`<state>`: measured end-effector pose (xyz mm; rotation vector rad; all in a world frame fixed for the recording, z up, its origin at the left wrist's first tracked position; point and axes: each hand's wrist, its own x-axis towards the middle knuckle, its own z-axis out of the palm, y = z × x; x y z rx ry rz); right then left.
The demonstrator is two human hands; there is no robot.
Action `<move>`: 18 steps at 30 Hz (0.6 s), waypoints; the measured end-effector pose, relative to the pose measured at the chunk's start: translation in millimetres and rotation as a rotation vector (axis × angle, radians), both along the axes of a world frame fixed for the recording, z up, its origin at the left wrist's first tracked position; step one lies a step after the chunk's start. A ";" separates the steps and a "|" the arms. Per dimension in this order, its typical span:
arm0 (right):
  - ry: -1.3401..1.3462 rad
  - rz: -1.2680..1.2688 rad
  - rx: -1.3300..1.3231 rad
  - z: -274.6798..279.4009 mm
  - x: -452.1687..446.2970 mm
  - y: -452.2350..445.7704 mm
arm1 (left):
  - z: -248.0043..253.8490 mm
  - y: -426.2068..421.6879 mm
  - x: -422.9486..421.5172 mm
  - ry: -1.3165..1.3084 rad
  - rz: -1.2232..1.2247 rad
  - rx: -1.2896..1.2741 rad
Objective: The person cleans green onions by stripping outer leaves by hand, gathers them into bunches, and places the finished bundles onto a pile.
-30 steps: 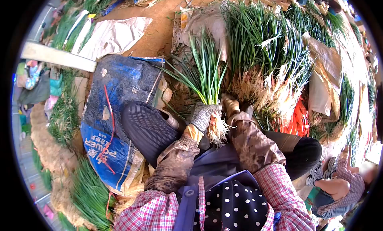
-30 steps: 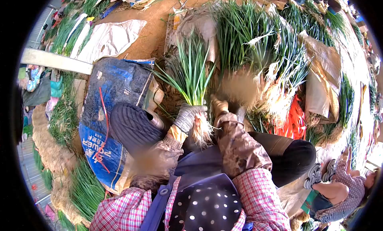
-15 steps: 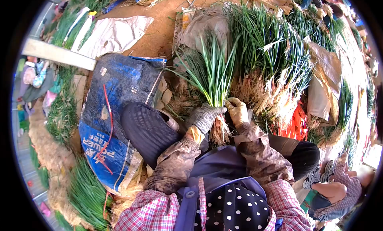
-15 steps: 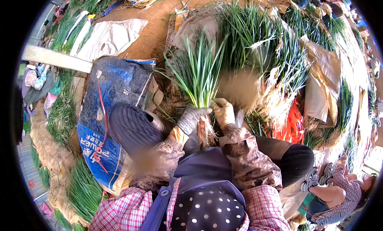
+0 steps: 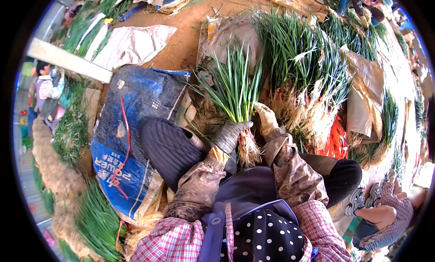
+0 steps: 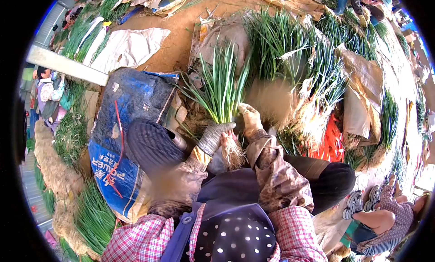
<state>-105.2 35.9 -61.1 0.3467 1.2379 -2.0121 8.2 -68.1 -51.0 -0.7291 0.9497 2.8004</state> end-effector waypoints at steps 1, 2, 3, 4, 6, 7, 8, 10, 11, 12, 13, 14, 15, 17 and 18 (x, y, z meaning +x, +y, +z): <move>0.030 0.022 0.031 -2.5 3.7 0.0 | 2.3 -1.5 -2.5 0.038 0.001 -0.068; 0.060 0.021 0.164 -6.1 6.1 -4.0 | 4.2 -2.6 -5.1 0.007 -0.013 -0.138; 0.090 0.021 0.299 -9.8 7.1 -6.0 | 6.4 -2.8 -0.8 0.006 -0.022 -0.103; -0.085 0.140 0.240 10.7 7.1 3.1 | 28.1 -0.6 -1.3 0.001 -0.037 -0.054; 0.233 0.496 0.637 -51.7 7.5 10.5 | 40.6 1.3 0.3 0.004 -0.022 0.017; 0.553 0.822 0.912 -95.3 5.4 16.9 | 40.2 1.5 0.5 0.015 0.014 0.040; 0.724 1.114 1.001 -114.6 11.8 26.3 | 39.0 1.2 0.7 0.025 0.053 0.065; 0.773 1.452 0.935 -137.1 27.4 42.0 | 28.9 -3.0 -0.2 -0.004 0.030 0.132; 0.763 1.518 0.915 -143.1 31.7 46.5 | 24.5 -4.1 -0.5 -0.020 0.018 0.167; 0.748 1.491 0.910 -149.4 30.6 48.8 | 20.2 -1.7 -1.7 -0.080 0.079 0.203; 0.730 1.405 0.924 -141.1 27.7 46.0 | 17.8 -0.5 -2.1 -0.077 0.097 0.191; 0.705 1.257 0.945 -129.2 19.6 39.4 | 14.4 0.1 -2.3 -0.074 0.115 0.176; 0.643 1.056 0.960 -114.9 9.4 30.7 | 10.4 0.4 -2.4 -0.072 0.131 0.159; 0.430 0.655 0.892 -87.0 -9.1 8.3 | 3.7 -1.2 -4.9 -0.136 0.122 0.096; 0.244 0.525 0.802 -77.4 -21.4 -1.6 | 1.8 -2.5 -6.0 -0.121 0.107 0.066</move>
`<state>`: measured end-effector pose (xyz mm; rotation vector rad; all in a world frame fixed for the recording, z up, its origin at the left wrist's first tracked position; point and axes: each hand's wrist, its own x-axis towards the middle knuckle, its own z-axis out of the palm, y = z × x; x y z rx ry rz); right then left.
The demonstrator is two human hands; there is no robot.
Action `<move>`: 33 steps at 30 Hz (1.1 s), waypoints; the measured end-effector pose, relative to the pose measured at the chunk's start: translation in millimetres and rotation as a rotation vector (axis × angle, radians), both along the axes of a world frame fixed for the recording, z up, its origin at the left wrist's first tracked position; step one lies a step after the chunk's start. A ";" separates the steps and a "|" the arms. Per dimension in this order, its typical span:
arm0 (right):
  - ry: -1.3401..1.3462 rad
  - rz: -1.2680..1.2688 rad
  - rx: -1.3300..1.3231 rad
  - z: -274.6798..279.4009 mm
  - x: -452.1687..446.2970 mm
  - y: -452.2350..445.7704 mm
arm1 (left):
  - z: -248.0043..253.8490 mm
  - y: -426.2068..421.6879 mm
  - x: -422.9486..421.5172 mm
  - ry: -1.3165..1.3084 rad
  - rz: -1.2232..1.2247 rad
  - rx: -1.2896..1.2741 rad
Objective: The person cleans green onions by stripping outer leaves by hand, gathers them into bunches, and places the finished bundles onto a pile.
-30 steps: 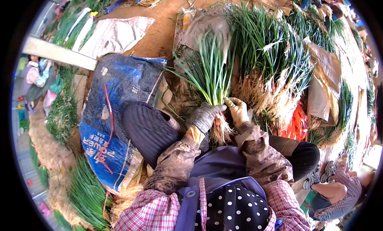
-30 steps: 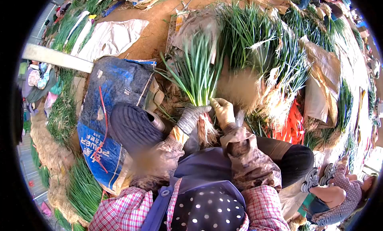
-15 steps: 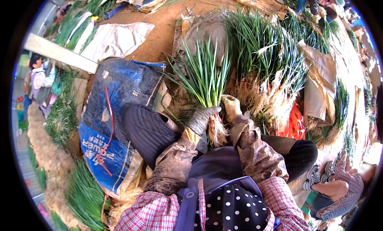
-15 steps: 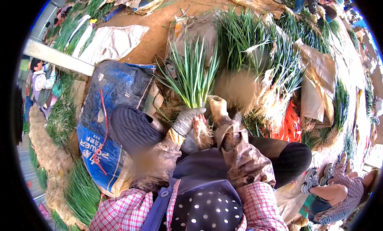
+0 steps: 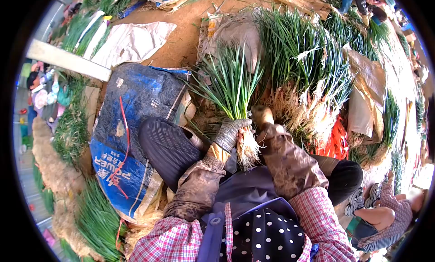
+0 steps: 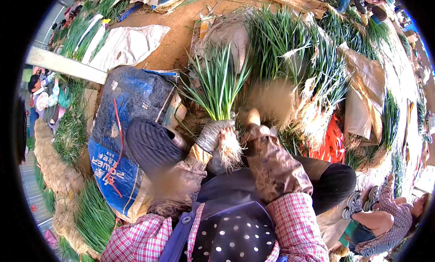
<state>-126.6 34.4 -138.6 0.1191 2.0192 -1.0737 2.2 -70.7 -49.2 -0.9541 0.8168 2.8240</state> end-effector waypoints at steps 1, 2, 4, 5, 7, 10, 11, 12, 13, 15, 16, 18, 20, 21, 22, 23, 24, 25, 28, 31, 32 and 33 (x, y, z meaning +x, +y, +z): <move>-0.162 -0.152 -0.058 8.6 -12.6 -7.5 | -1.1 -1.1 -1.1 0.015 -0.017 -0.030; -0.288 -0.250 -0.091 11.5 -24.3 -12.6 | 3.0 -0.8 -3.8 0.017 -0.019 -0.085; -0.270 -0.270 -0.124 6.9 -39.4 -20.0 | 13.9 -2.5 -4.5 0.032 -0.010 -0.091; -0.189 -0.255 -0.147 1.4 -43.3 -23.5 | 16.4 -3.8 -4.5 0.039 -0.005 -0.092; -0.074 -0.221 -0.151 25.1 -42.0 -16.3 | 3.9 -7.2 -6.1 0.039 -0.007 -0.190; 0.198 -0.009 -0.111 41.8 -29.3 3.3 | -17.9 -16.8 -3.0 -0.048 -0.194 -0.309; 0.321 0.091 -0.065 68.3 -15.8 7.9 | -20.3 -11.0 -4.7 -0.151 -0.188 -0.330; 0.318 0.139 -0.114 86.7 -4.9 11.7 | 0.6 -6.8 -6.8 -0.207 -0.203 -0.353; 0.281 0.125 -0.173 84.8 3.9 14.5 | 22.4 -3.3 -9.0 -0.262 -0.218 -0.377; 0.275 0.083 -0.199 106.2 22.5 14.3 | -42.4 0.8 -9.1 -0.134 -0.226 -0.340; 0.319 0.045 -0.251 107.1 27.1 17.2 | -44.1 3.8 -7.6 -0.104 -0.160 -0.311; 0.106 -0.144 -0.417 111.2 32.2 19.6 | -5.4 6.2 -6.5 -0.042 -0.105 -0.188; -0.143 -0.368 -0.560 118.2 37.8 19.8 | 14.0 5.4 -5.1 0.010 -0.107 -0.120; -0.184 -0.439 -0.576 116.1 38.4 18.7 | 17.9 6.1 -5.0 0.037 -0.110 -0.085; -0.184 -0.451 -0.606 112.2 39.2 18.5 | 19.8 9.1 -4.6 0.029 -0.084 -0.121; -0.182 -0.463 -0.636 107.0 39.8 19.4 | 12.7 11.9 -3.2 0.050 -0.023 -0.135; -0.235 -0.488 -0.679 101.3 40.7 21.5 | 5.5 11.2 -2.4 0.049 -0.039 -0.163; -0.196 -0.475 -0.622 117.0 44.4 19.1 | 2.3 11.0 -2.8 0.050 -0.056 -0.191; 0.110 -0.291 -0.484 111.9 44.5 24.7 | 4.7 12.2 -0.1 0.067 -0.113 -0.101; -0.310 -0.496 -0.580 109.5 36.0 41.5 | 40.1 19.8 0.2 0.064 -0.107 0.080; -0.260 -0.515 -0.439 111.7 39.1 40.6 | 40.9 20.2 1.6 0.099 -0.121 0.064; -0.083 -0.088 -0.255 98.7 40.5 48.1 | 41.5 20.4 2.4 0.135 -0.135 0.049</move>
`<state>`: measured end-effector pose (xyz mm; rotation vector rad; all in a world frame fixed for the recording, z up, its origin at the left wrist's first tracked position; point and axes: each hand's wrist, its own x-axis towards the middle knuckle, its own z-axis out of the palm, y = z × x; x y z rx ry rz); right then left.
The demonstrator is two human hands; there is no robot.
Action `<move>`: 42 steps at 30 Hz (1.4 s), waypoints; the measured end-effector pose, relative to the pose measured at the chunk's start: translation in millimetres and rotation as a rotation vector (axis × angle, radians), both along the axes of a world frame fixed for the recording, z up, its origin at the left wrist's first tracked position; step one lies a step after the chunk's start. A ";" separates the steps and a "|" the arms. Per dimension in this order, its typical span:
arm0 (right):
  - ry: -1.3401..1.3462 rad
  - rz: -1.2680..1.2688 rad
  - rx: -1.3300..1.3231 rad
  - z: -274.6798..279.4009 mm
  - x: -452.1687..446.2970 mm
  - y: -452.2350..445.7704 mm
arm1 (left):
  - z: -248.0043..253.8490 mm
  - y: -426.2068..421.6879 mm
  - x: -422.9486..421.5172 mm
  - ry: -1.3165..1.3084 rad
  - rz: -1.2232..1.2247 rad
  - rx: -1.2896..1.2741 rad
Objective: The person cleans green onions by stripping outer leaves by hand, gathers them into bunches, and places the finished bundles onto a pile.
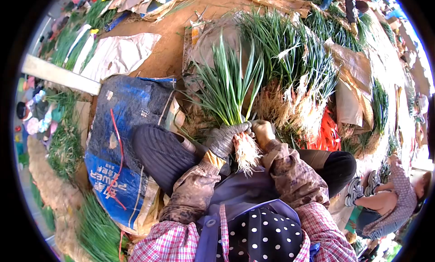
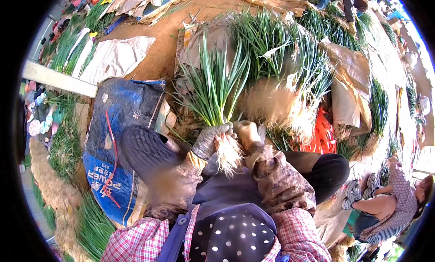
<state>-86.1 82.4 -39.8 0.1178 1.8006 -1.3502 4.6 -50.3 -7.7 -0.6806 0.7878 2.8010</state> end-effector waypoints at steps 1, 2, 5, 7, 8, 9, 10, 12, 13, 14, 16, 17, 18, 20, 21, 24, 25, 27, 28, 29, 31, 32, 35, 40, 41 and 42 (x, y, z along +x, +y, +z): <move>0.219 0.406 0.185 -24.7 1.0 13.2 | 4.4 2.1 1.4 -0.001 0.017 0.089; 0.437 0.810 0.373 -29.5 -0.3 20.7 | 5.9 -0.3 -0.2 -0.057 -0.054 0.166; 0.685 0.578 0.617 21.2 -18.6 27.5 | 22.7 6.7 -0.7 0.049 0.031 0.170; 0.766 -0.054 0.529 41.9 -53.8 23.1 | 11.3 8.1 -1.4 0.000 -0.050 0.069; 0.707 -0.164 0.637 9.2 -97.8 32.6 | 11.2 10.5 -1.1 -0.058 -0.072 0.001; 0.640 -0.278 0.733 -23.1 -141.3 42.2 | 14.2 11.1 -2.1 -0.059 -0.087 -0.009; 0.665 -0.134 0.950 -18.0 -155.3 42.4 | 18.8 11.7 -2.4 -0.061 -0.100 -0.018; 0.848 0.117 1.180 -10.1 -166.8 51.5 | 21.3 12.6 -3.0 -0.028 -0.092 -0.005; 0.856 0.028 0.967 -17.0 -159.6 55.5 | 19.0 13.7 -4.1 0.007 -0.069 0.019; 0.849 -0.059 0.742 -24.1 -152.6 59.7 | 17.6 14.5 -4.6 0.038 -0.044 0.045; 0.892 -0.101 0.433 -21.8 -116.9 67.9 | 20.6 13.9 -4.9 -0.020 -0.080 -0.039; 0.950 -0.064 0.337 -9.2 -87.4 70.7 | 17.5 13.8 -4.0 -0.024 -0.119 -0.046; 1.165 0.170 0.612 47.9 -44.1 57.9 | 12.9 14.1 -2.8 -0.030 -0.159 -0.052; 1.180 0.247 0.400 62.7 -1.2 60.1 | -0.8 29.4 -12.3 0.045 -0.105 0.027; 1.190 0.347 0.351 62.7 14.3 62.9 | 7.4 22.5 -12.4 0.020 -0.232 -0.061; 1.066 0.478 0.235 55.6 33.1 75.1 | -5.1 29.4 -9.2 0.100 -0.194 -0.130; 0.933 0.426 0.174 57.6 26.5 76.3 | -0.7 26.5 -9.2 0.077 -0.213 -0.116; 0.235 0.154 0.017 85.7 12.1 64.8 | -0.8 24.8 -8.3 0.025 -0.216 -0.074; 0.181 0.035 -0.012 51.6 0.6 70.8 | -9.6 26.4 -7.9 -0.006 -0.201 -0.045; 0.104 -0.044 -0.136 45.0 -6.9 62.1 | -13.8 27.5 -8.3 -0.035 -0.186 -0.017; -0.107 -0.158 -0.347 37.4 -13.4 44.8 | -0.4 28.8 -7.3 0.000 -0.138 0.035; -0.243 -0.187 -0.433 39.7 -14.0 35.6 | 8.9 28.6 -6.7 0.019 -0.112 0.061; -0.488 -0.202 -0.672 44.1 -14.2 25.6 | 15.9 28.2 -4.5 0.131 -0.036 0.133; -0.155 -0.413 -0.369 23.8 -3.4 25.6 | -43.5 5.8 -2.9 -0.015 -0.229 -0.444; -0.040 -0.263 -0.251 0.7 -7.0 37.6 | -56.9 7.6 1.4 -0.088 -0.152 -0.466; 0.231 0.078 0.127 -4.4 -3.8 53.9 | -54.7 0.4 3.6 -0.146 -0.238 -0.333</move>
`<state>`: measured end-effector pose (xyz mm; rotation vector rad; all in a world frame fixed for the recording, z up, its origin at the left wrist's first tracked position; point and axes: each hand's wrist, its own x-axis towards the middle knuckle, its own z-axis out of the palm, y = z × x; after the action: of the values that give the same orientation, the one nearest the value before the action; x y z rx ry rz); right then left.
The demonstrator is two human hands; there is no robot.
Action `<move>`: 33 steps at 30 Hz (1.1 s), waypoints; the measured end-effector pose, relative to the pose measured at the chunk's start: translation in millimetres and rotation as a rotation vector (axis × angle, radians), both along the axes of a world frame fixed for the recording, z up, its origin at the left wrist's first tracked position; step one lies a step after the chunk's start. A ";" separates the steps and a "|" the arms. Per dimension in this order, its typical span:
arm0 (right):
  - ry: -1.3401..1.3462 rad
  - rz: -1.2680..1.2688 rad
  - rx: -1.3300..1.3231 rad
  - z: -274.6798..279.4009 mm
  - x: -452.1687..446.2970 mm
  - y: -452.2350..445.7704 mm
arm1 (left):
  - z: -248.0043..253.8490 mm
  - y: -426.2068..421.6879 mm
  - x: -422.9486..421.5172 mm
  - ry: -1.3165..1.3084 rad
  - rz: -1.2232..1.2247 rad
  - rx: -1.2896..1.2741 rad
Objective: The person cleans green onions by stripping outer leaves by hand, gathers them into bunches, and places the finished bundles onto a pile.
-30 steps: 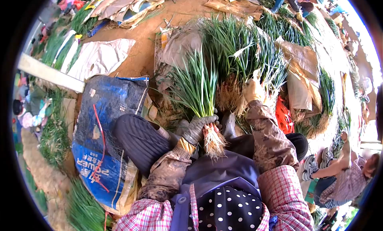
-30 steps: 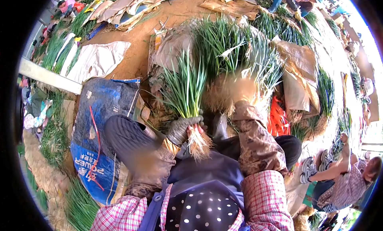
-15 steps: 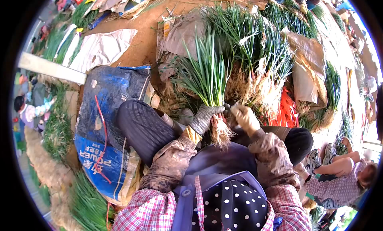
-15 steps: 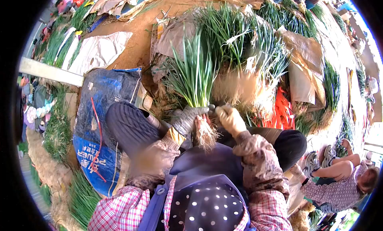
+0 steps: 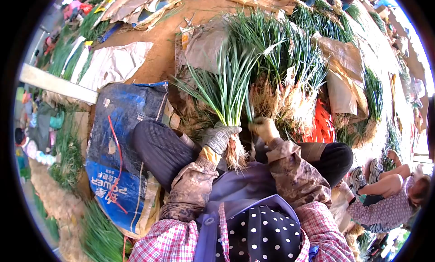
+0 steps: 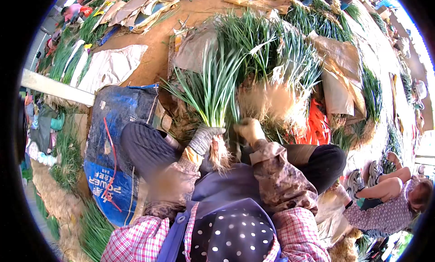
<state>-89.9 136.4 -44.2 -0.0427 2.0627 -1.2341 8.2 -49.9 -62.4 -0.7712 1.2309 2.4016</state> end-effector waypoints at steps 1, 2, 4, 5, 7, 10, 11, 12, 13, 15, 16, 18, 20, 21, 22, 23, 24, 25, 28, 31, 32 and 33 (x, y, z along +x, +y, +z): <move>0.123 0.435 0.239 7.1 5.6 7.7 | 12.6 4.2 -1.3 0.049 0.080 0.113; 0.245 0.869 0.481 17.2 10.5 11.9 | 32.3 9.2 -1.8 0.096 0.160 0.225; 0.170 1.137 0.504 22.8 15.8 15.2 | 54.2 9.9 -4.6 0.120 0.121 0.313; 0.347 1.086 0.585 29.7 5.0 2.5 | 54.0 10.7 -6.1 0.154 0.112 0.339; 0.689 0.516 0.684 44.5 -30.6 5.4 | 53.1 14.8 -7.0 0.154 0.106 0.365; 0.748 0.172 0.729 80.1 -98.3 -18.3 | 45.4 17.6 -10.1 0.057 0.066 0.363; 0.757 0.120 0.764 89.1 -121.1 -23.1 | 41.6 19.6 -10.9 0.091 0.079 0.390; 0.760 0.151 0.795 86.1 -140.8 -23.9 | 38.4 21.2 -11.3 0.124 0.094 0.416; 0.763 0.182 0.826 83.4 -160.2 -24.6 | 32.5 20.5 -11.2 0.117 0.058 0.462; 0.800 0.212 0.867 80.1 -178.4 -33.5 | 23.7 15.3 -10.8 0.103 -0.014 0.548; 0.762 0.188 0.859 80.0 -180.1 -37.7 | 28.6 14.8 -9.5 0.121 0.018 0.520; 0.683 0.144 0.848 78.2 -182.9 -43.5 | 37.8 17.2 -9.4 0.156 0.082 0.470; 0.434 0.124 0.609 84.8 -155.8 -37.9 | 42.4 18.7 -12.1 0.151 0.049 0.429; 0.457 0.058 0.428 41.9 -150.6 -26.9 | 42.8 21.0 -14.8 0.114 0.042 0.434; 0.475 -0.009 0.247 -1.3 -143.6 -15.4 | 43.8 23.4 -15.6 0.076 0.036 0.438; 0.441 0.096 0.209 16.0 -112.8 -14.7 | 48.9 24.9 -14.5 0.075 0.028 0.454; 0.404 0.199 0.169 51.4 -75.0 -21.4 | 67.3 28.3 -13.0 0.093 0.071 0.438; 0.307 0.193 0.099 76.2 -47.1 -26.7 | 53.6 25.8 -13.0 0.103 0.015 0.517; 0.004 -0.086 -0.323 18.4 -26.6 -21.6 | 34.0 33.7 -11.1 0.022 0.106 0.597; -0.587 -0.306 -0.695 44.6 -16.7 -30.8 | 60.3 28.0 -10.1 0.099 0.111 0.501; -0.622 -0.262 -0.739 43.2 -15.0 -29.7 | 58.0 27.5 -9.7 0.108 0.129 0.496; -0.657 -0.218 -0.782 42.3 -13.0 -27.6 | 56.1 27.8 -9.0 0.116 0.149 0.493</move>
<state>-102.9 108.8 -1.9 0.2038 0.9723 -1.8242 -0.8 -22.1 -6.3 -0.5907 0.5827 2.7378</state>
